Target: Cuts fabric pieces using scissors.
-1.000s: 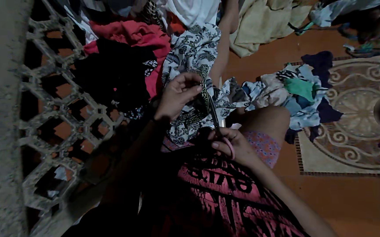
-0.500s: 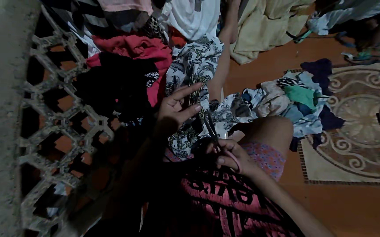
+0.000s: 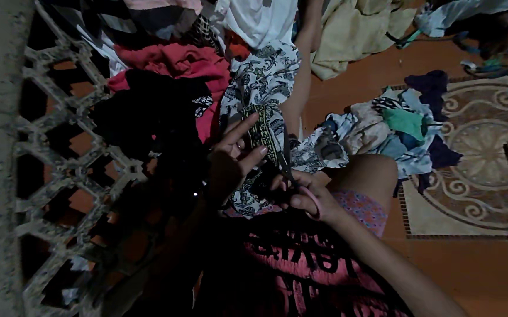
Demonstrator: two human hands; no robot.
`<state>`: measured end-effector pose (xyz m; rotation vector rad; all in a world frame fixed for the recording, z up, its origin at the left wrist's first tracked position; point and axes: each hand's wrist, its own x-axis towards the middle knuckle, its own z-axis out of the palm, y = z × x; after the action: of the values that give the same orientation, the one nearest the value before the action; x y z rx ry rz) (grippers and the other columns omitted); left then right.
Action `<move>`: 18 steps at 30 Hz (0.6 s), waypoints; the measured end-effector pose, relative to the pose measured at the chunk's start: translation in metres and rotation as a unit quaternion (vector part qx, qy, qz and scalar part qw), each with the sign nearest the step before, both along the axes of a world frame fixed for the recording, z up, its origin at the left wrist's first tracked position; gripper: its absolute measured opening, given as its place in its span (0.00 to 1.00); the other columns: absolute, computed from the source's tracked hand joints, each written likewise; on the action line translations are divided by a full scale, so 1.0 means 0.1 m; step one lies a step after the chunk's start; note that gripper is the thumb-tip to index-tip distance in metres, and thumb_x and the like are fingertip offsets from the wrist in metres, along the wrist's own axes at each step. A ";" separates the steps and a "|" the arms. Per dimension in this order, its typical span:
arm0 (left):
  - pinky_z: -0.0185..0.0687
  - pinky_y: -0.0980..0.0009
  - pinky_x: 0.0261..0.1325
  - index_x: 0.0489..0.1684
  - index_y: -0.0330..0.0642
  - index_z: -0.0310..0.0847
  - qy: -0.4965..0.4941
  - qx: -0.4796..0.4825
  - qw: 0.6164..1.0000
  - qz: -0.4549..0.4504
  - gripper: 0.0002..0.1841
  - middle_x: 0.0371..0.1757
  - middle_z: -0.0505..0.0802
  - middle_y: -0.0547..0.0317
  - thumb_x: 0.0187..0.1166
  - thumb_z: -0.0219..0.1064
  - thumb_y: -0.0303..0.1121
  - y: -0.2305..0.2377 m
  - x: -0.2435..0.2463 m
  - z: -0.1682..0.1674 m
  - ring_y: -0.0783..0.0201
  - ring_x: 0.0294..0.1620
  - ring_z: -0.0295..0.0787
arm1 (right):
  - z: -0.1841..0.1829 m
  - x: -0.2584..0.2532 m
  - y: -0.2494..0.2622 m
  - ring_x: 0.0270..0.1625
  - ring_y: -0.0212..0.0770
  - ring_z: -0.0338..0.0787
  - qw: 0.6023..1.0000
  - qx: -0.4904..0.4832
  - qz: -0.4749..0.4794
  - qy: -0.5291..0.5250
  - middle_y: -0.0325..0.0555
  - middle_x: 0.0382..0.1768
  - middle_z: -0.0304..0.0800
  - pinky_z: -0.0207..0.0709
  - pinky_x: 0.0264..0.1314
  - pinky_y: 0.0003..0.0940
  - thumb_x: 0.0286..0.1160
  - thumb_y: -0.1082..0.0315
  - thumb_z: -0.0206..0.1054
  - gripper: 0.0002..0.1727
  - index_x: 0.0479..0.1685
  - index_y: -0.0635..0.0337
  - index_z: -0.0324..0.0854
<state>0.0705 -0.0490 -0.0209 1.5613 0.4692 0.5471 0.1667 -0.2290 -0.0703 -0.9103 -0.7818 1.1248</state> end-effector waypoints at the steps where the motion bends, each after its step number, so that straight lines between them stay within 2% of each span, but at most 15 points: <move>1: 0.87 0.79 0.43 0.79 0.42 0.76 -0.002 -0.002 1.000 0.002 0.33 0.75 0.81 0.57 0.67 0.73 0.20 0.00 -0.01 -0.02 0.75 0.47 0.86 | 0.01 0.00 0.00 0.35 0.18 0.84 1.000 -0.002 0.001 -0.002 0.20 0.35 0.87 0.81 0.37 0.18 0.75 0.42 0.70 0.20 0.53 0.45 0.86; 5: 0.86 0.80 0.42 0.80 0.44 0.76 -0.021 -0.020 1.000 0.007 0.34 0.74 0.80 0.59 0.67 0.74 0.20 -0.01 0.00 -0.05 0.77 0.46 0.86 | 0.03 -0.01 0.02 0.33 0.17 0.83 1.000 -0.012 0.004 -0.006 0.20 0.34 0.87 0.79 0.36 0.16 0.76 0.44 0.71 0.19 0.53 0.46 0.86; 8: 0.87 0.81 0.42 0.81 0.41 0.73 -0.035 -0.016 0.999 0.005 0.35 0.74 0.79 0.56 0.66 0.72 0.17 -0.02 0.01 -0.01 0.77 0.47 0.87 | 0.04 -0.01 0.02 0.32 0.16 0.82 1.000 -0.017 -0.003 -0.018 0.19 0.32 0.86 0.78 0.35 0.16 0.76 0.45 0.71 0.19 0.52 0.48 0.86; 10: 0.86 0.82 0.39 0.81 0.38 0.73 -0.042 -0.021 0.999 0.012 0.36 0.73 0.79 0.54 0.65 0.71 0.15 -0.02 0.02 -0.01 0.78 0.43 0.86 | 0.06 -0.02 0.02 0.31 0.15 0.82 0.999 -0.029 -0.010 -0.029 0.18 0.32 0.86 0.78 0.34 0.15 0.75 0.45 0.72 0.18 0.51 0.48 0.86; 18: 0.84 0.83 0.35 0.82 0.41 0.72 -0.045 -0.011 0.999 0.018 0.37 0.74 0.78 0.53 0.66 0.72 0.17 -0.03 0.01 -0.02 0.77 0.39 0.84 | 0.12 -0.07 0.01 0.28 0.15 0.83 0.996 -0.075 -0.030 -0.036 0.18 0.28 0.87 0.79 0.30 0.14 0.73 0.53 0.76 0.13 0.47 0.50 0.87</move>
<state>0.0716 -0.0519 -0.0227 1.5017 0.4342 0.6362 0.1601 -0.2280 -0.0582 -1.0981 -0.7303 1.1147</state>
